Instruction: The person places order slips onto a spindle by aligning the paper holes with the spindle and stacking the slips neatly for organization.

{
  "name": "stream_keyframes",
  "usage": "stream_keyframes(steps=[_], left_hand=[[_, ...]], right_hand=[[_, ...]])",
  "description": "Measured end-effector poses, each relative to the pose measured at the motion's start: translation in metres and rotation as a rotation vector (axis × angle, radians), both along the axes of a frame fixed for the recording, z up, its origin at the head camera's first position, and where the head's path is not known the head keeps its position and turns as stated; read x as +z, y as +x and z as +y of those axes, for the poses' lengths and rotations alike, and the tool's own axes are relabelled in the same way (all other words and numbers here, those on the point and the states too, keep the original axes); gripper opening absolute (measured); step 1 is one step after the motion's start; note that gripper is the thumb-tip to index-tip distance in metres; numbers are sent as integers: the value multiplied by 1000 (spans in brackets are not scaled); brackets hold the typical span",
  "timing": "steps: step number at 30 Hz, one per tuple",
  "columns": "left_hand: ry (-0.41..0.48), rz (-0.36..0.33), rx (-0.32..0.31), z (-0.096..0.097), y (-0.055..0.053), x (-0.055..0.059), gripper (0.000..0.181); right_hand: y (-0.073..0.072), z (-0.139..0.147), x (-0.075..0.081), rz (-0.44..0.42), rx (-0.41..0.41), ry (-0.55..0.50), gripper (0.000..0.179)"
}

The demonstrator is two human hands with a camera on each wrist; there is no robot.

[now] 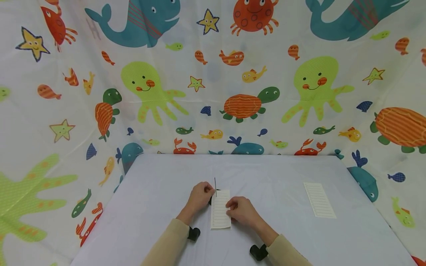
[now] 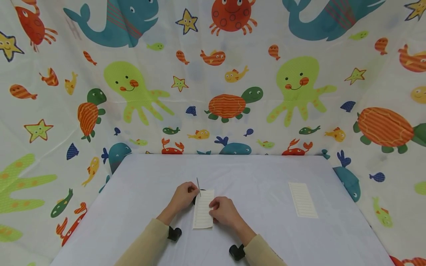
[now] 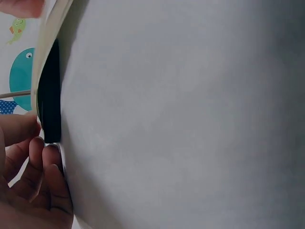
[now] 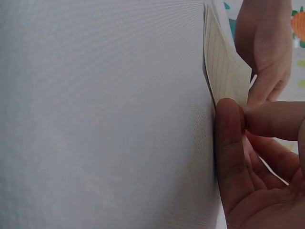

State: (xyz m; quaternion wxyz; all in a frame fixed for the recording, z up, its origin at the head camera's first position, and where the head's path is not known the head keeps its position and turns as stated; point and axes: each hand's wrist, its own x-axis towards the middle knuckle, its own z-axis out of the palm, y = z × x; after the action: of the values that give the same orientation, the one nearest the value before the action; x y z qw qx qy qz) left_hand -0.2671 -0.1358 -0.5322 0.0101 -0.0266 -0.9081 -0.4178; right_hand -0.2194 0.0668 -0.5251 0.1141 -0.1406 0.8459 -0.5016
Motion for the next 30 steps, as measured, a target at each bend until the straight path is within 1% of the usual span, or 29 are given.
stream_keyframes(steps=[4,8,17,24,27,30], left_hand=[[-25,10,7,0,-1,-2,9],[-26,8,11,0,-2,-2,9],[-8,-15,-2,0,-3,-2,9],[2,-22,7,0,-3,-3,8],[-4,-16,-10,-1,-1,-2,8],[-28,-9,-61,-4,2,0,7]], right_hand=[[0,-1,-1,-1,5,9,13],[0,-1,-1,3,10,10,13],[0,-1,0,-6,7,17,13],[0,-1,-1,-13,4,27,12],[-1,-1,-2,-26,-4,32,12],[-1,-1,-2,-32,-8,34,12]])
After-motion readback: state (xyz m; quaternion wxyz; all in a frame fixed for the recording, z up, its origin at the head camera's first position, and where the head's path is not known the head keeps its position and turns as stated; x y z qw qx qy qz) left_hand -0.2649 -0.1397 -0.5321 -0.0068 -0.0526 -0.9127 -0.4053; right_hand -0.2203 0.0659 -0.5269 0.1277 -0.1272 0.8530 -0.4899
